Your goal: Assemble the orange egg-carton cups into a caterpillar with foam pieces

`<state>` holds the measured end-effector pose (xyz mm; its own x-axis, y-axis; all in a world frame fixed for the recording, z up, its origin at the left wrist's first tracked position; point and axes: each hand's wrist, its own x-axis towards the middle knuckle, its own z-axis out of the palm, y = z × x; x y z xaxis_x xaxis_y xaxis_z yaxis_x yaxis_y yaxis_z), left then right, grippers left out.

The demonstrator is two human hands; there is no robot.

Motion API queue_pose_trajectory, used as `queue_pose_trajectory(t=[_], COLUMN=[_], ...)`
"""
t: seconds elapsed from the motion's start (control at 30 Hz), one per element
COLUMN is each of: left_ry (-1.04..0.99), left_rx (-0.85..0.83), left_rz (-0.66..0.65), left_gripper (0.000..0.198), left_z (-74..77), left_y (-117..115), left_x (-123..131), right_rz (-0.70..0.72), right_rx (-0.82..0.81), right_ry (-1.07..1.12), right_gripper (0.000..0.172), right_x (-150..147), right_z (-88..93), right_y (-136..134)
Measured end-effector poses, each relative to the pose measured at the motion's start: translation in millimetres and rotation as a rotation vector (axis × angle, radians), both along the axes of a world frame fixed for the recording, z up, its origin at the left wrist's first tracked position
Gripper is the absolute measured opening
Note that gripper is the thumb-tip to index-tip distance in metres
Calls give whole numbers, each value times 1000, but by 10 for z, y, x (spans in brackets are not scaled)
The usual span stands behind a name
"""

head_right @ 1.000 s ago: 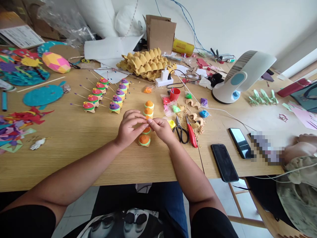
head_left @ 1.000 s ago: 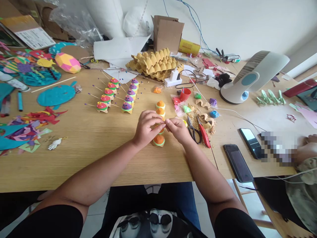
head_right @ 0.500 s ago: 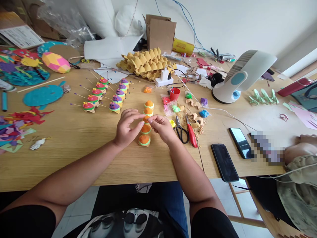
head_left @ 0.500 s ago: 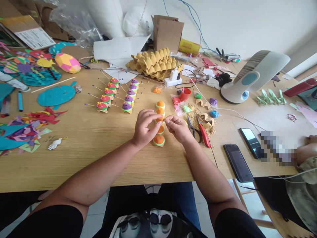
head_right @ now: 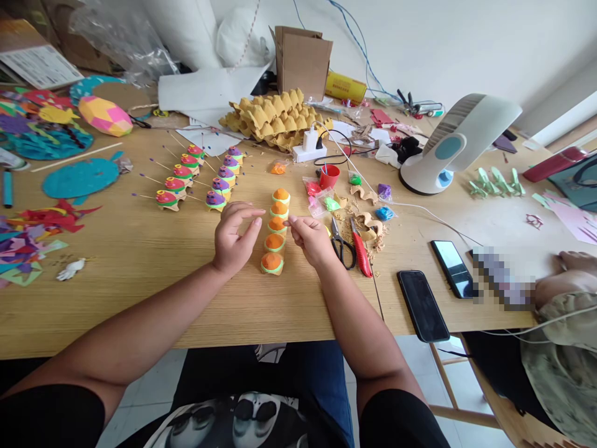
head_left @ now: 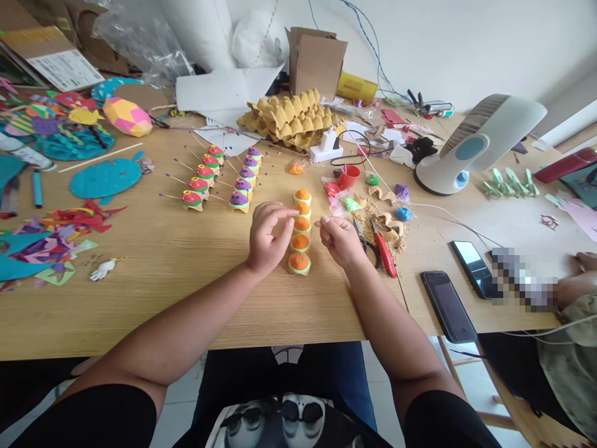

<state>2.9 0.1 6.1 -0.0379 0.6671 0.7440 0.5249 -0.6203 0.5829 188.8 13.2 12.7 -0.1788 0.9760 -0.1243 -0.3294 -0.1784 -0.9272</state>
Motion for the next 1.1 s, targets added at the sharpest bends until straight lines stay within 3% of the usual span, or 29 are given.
queue_pose_trajectory(t=[0.17, 0.3, 0.43, 0.57, 0.7, 0.83, 0.97, 1.1], left_ry=[110, 172, 236, 261, 262, 99, -42, -25], left_rx=[-70, -173, -260, -274, -221, -306, -552, -631], left_rz=[-78, -122, -138, -86, -17, -14, -74, -94], left_gripper=[18, 60, 78, 74, 65, 31, 54, 59], left_z=[-30, -124, -232, -290, -238, -143, -88, -73], left_y=[18, 61, 117, 146, 141, 110, 51, 11], left_x=[14, -3, -37, -42, -37, -44, -46, -32], right_rz=[-62, -86, -89, -93, -91, -95, -91, -23], right_rx=[-4, -24, -53, -68, -54, -46, -6, 182], right_ry=[60, 121, 128, 118, 99, 25, -147, -493], right_gripper=[41, 40, 37, 35, 38, 44, 50, 51], right_x=[40, 61, 67, 61, 48, 42, 38, 12], right_z=[-38, -36, -34, -38, -33, -37, -81, -125], right_y=[54, 80, 85, 81, 69, 64, 72, 59])
